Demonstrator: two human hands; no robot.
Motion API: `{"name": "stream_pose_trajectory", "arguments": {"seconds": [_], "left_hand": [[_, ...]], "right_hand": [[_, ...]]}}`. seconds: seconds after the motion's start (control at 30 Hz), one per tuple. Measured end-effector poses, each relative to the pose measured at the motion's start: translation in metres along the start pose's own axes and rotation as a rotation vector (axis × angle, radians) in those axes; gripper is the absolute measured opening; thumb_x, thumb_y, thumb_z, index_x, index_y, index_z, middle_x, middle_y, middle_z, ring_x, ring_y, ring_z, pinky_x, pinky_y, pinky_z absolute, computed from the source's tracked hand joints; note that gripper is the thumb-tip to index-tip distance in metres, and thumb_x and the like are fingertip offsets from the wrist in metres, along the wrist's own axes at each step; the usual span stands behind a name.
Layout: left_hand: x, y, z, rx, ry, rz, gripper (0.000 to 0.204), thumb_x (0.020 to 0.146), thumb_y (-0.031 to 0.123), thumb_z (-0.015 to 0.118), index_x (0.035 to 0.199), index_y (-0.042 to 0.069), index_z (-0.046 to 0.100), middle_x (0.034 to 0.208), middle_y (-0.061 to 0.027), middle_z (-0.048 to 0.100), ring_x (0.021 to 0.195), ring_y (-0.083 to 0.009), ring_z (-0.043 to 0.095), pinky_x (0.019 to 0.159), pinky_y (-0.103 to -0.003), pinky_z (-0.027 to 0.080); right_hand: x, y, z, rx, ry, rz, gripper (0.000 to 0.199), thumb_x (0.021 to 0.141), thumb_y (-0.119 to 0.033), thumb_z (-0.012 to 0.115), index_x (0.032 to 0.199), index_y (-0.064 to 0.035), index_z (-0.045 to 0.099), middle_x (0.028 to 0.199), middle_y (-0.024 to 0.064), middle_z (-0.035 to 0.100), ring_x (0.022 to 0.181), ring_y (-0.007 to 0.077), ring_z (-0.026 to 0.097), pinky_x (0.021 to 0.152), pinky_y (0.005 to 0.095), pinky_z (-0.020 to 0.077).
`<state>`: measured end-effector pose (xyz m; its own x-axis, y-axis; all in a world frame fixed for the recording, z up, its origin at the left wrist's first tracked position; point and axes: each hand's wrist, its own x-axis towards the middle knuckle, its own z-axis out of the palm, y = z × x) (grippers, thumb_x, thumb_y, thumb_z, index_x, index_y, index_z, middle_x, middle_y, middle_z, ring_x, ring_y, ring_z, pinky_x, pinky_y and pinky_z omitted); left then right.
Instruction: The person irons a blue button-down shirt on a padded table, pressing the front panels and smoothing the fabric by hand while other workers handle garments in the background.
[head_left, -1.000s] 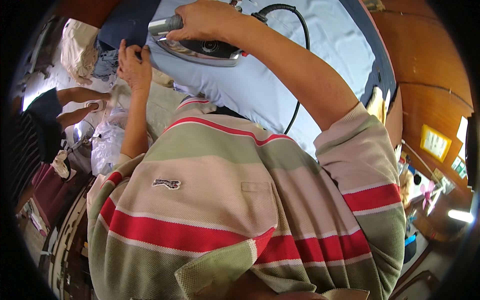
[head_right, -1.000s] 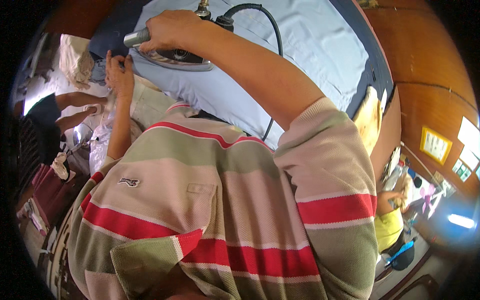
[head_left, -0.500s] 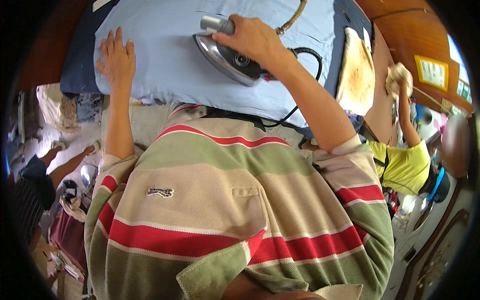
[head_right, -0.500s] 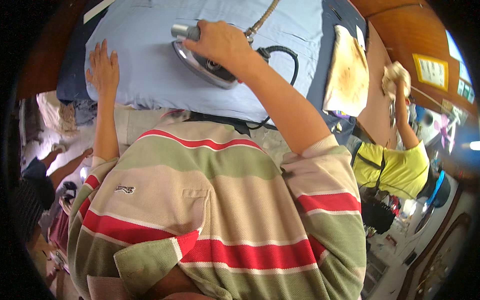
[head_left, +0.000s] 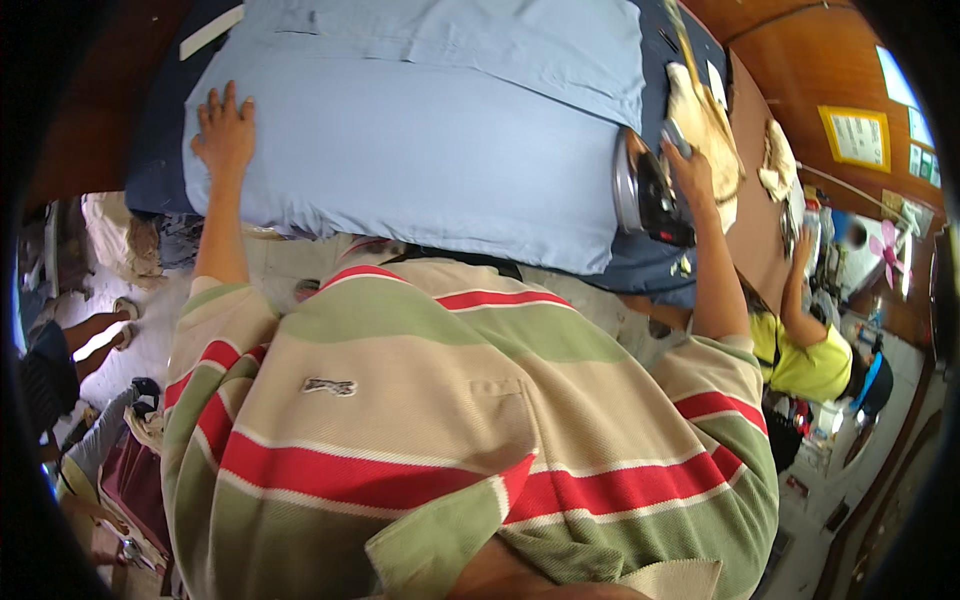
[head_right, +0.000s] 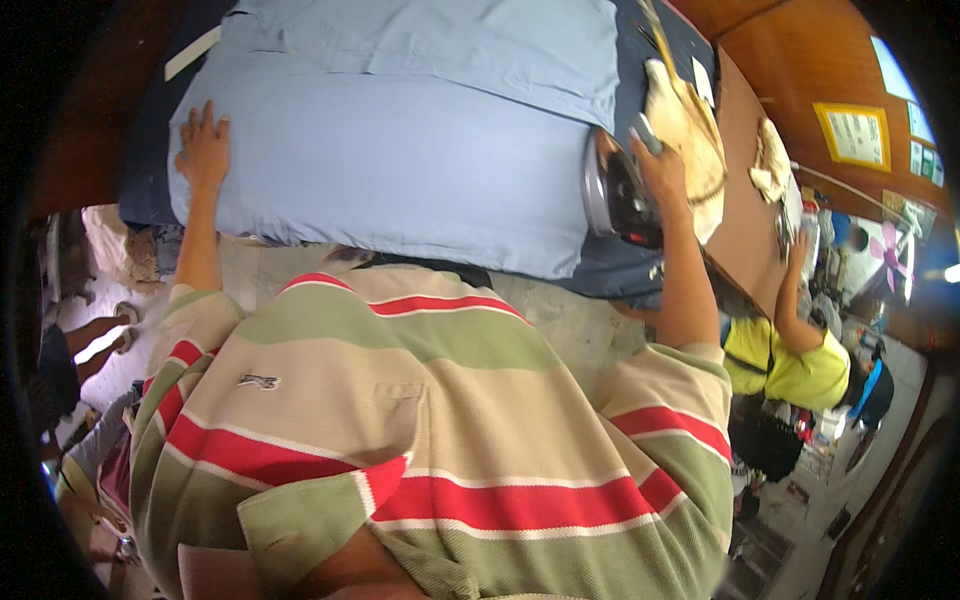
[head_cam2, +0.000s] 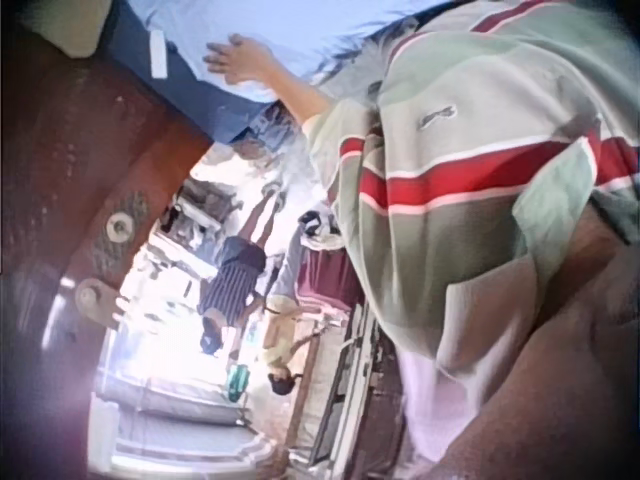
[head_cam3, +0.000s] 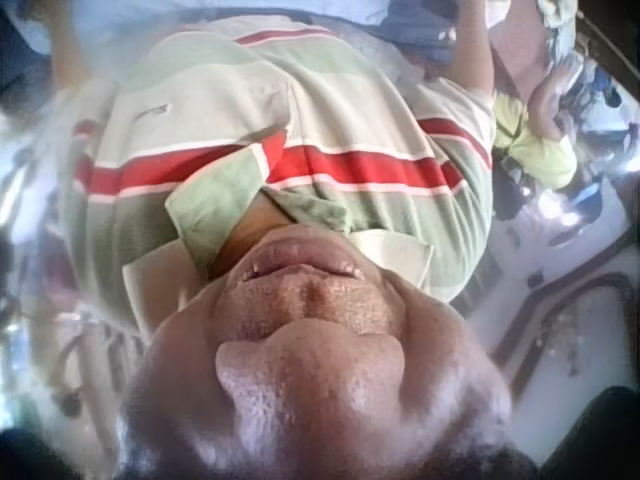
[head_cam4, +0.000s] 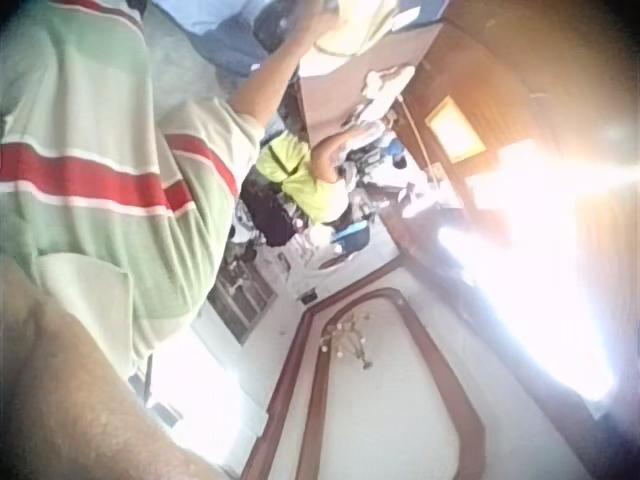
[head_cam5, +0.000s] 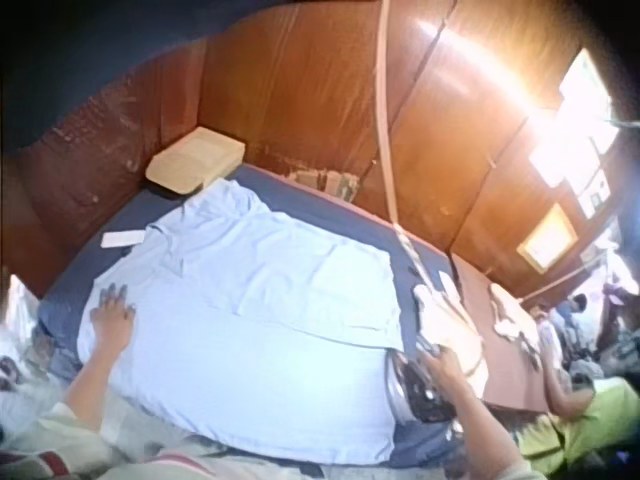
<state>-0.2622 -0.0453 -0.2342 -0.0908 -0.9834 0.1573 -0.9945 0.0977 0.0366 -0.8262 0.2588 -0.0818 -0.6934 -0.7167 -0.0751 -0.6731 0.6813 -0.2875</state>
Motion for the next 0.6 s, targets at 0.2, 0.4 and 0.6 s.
{"name": "stream_pose_trajectory", "arguments": {"seconds": [0.2,0.4,0.6], "left_hand": [[-0.004,0.013,-0.02,-0.043,0.188,0.166,0.045,0.087,0.034,0.048,0.131,0.027,0.043,0.137,-0.002,0.04,0.126,-0.0207,0.037,0.095,-0.057,0.028],[0.019,0.036,-0.03,-0.116,0.11,0.419,0.032,0.087,0.02,0.049,0.117,0.025,0.057,0.122,0.0008,0.051,0.114,-0.0165,0.047,0.097,-0.051,0.027],[0.037,0.035,-0.03,-0.121,0.06,0.412,0.037,0.088,0.02,0.047,0.124,0.028,0.053,0.124,-0.0002,0.049,0.114,-0.0176,0.045,0.099,-0.05,0.025]], "right_hand": [[-0.005,-0.032,0.009,0.128,-0.176,-0.299,0.063,0.07,-0.047,0.069,0.102,0.0058,0.059,0.076,0.0205,0.063,0.067,0.0283,0.062,0.064,0.037,0.0472],[-0.007,-0.149,0.035,0.119,-0.297,-0.37,0.059,0.069,-0.044,0.069,0.1,0.005,0.059,0.071,0.0189,0.062,0.061,0.0271,0.062,0.059,0.0351,0.0473],[-0.011,-0.237,0.05,0.085,-0.45,-0.515,0.049,0.067,-0.038,0.067,0.098,0.0,0.06,0.083,0.0196,0.064,0.079,0.0298,0.064,0.07,0.0367,0.0477]]}}
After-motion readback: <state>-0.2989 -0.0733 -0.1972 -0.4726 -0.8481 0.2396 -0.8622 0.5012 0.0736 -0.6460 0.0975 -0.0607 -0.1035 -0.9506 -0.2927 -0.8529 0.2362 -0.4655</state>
